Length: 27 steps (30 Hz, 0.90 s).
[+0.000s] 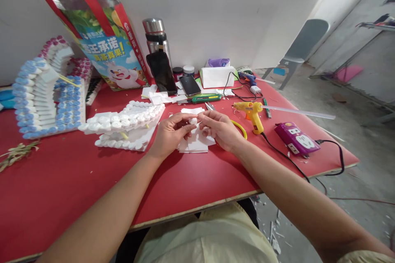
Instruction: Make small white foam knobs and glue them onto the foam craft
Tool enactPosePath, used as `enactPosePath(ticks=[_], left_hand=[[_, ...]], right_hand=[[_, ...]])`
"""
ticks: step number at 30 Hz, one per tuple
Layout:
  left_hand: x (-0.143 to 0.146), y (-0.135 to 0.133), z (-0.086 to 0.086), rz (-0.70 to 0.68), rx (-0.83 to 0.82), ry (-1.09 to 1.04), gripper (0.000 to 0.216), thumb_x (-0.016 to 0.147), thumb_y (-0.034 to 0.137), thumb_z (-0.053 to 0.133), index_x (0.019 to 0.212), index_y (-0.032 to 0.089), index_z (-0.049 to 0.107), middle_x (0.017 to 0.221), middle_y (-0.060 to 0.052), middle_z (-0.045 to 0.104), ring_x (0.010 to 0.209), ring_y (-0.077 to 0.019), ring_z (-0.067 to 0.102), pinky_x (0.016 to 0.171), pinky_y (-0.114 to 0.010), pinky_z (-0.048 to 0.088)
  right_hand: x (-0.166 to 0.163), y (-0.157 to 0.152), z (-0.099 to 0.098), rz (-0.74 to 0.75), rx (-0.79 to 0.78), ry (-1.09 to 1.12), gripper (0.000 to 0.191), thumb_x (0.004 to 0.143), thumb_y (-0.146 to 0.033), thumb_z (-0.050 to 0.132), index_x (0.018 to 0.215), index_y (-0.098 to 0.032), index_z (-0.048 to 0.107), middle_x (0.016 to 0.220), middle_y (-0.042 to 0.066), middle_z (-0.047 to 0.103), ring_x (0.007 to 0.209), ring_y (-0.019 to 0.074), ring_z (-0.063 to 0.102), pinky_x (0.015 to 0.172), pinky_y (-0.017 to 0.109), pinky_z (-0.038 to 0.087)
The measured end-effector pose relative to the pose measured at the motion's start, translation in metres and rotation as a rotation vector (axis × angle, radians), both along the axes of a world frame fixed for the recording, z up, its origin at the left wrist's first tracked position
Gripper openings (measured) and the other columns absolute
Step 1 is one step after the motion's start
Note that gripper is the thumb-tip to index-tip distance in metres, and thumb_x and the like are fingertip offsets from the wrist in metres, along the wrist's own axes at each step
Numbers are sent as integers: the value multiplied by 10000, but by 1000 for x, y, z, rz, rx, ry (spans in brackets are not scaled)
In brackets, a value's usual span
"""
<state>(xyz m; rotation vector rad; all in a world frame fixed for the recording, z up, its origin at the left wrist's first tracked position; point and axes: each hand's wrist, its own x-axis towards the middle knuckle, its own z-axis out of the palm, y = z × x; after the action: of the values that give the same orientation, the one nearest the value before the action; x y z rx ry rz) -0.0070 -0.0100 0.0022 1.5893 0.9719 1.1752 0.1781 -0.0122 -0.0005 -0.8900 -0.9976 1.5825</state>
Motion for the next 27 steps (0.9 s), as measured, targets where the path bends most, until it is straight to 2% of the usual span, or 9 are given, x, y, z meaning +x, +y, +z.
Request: enactPosePath(ticks=[5,11,16,20,24,27], left_hand=[[0,1,-2,-9,19,-25,273,835,303,769,1078,179,776,742,-2,661,566,-102,596,556,-236,518],[2,-2,-2,-17,64,39,261,863,334,755,1078,187,762,801,-15,671,592,-118,629,561,-244,537],[4,-4,-3,118,136,184,248,866,364,748,1026,175,737,773,-22,682,621,-132,619,593,-249,516],[4,-4,-5,153,202,325,212,886,374,720,981,185,736,867,-53,731,719,-157,653,659,-259,518],[5,-4,-3,78,114,218,250,878,378,728,1030,179,737,924,-59,735,717,-156,671,675,-269,546],[4,-3,0,-1,-11,77,313,881,398,727,1084,160,736,828,-43,724,673,-156,677,682,-283,568]], right_hand=[[-3,-3,2,92,19,-15,368,710,-426,889,936,-183,730,813,6,647,690,111,566,574,251,414],[-4,-1,-4,59,86,-87,309,748,-416,861,881,-171,726,770,-1,652,632,94,541,578,257,406],[-4,1,-8,-61,136,-120,363,714,-430,877,913,-183,702,737,-19,663,572,94,543,553,262,427],[-5,0,-5,-46,115,-176,349,707,-442,874,828,-167,696,642,-24,638,531,94,530,528,257,412],[-3,0,-4,-44,81,-199,357,704,-448,878,819,-155,707,652,-12,645,535,91,528,520,252,399],[-1,0,-4,-18,76,-170,354,728,-454,866,842,-152,721,671,-9,641,554,90,532,535,251,409]])
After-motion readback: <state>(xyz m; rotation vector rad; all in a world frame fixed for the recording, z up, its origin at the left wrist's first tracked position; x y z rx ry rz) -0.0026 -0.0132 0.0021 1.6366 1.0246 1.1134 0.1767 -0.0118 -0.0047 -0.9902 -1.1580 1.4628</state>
